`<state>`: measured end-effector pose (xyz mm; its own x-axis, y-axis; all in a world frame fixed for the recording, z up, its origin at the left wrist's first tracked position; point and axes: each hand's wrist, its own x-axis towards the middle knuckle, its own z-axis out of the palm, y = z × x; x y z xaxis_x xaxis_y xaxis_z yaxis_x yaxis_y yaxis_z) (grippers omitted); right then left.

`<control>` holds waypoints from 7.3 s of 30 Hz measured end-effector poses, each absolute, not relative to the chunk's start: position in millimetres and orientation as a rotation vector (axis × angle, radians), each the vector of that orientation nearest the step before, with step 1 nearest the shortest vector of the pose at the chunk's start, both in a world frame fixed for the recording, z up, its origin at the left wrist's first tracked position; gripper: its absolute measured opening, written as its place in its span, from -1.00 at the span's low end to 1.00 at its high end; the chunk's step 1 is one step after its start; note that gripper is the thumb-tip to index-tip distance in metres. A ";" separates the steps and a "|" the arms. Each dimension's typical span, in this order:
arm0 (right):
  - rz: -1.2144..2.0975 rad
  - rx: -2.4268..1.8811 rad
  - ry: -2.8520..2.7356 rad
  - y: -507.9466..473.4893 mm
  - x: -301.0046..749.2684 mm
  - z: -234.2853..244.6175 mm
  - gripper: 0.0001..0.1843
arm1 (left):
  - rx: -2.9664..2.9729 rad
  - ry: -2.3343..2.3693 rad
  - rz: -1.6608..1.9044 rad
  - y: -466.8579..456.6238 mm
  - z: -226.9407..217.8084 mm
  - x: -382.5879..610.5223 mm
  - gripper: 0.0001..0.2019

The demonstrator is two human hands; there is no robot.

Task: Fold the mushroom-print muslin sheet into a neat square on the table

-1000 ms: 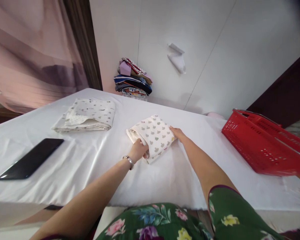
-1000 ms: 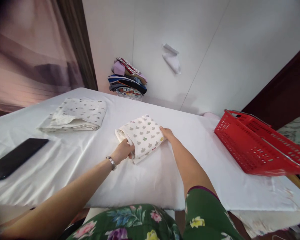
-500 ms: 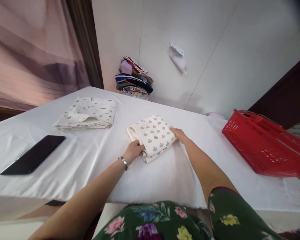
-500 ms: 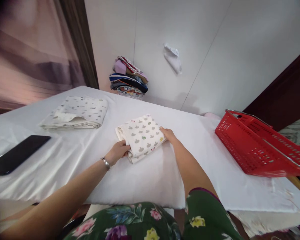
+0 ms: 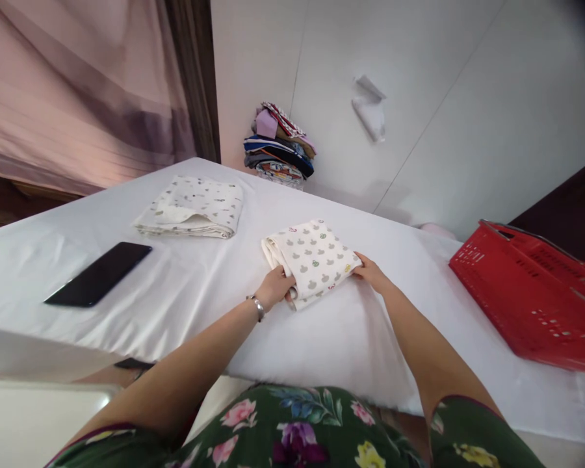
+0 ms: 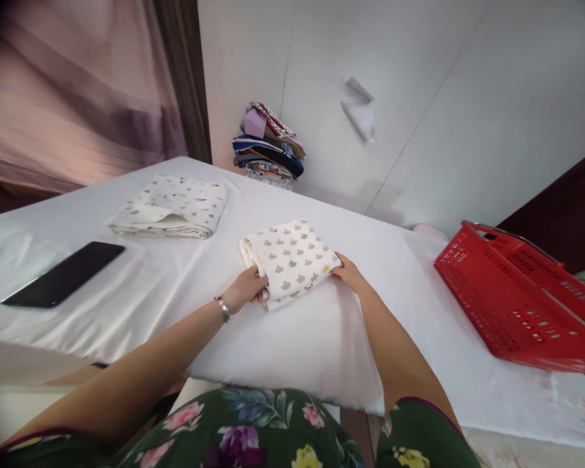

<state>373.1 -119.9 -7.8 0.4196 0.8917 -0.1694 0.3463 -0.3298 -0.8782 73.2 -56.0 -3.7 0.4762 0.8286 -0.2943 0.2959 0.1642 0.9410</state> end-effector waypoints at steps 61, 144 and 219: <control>-0.172 -1.522 -2.059 -140.9 211.9 -36.1 -0.56 | 1.925 1.278 0.716 77.3 -19.6 35.6 -0.48; -0.030 -1.251 -1.975 -145.6 213.5 -31.0 -0.62 | 2.402 1.259 0.324 34.5 -0.1 41.6 -0.75; -0.103 -1.353 -2.079 -146.0 205.4 -28.2 -0.74 | 2.549 1.092 1.065 37.9 -9.6 43.2 -0.59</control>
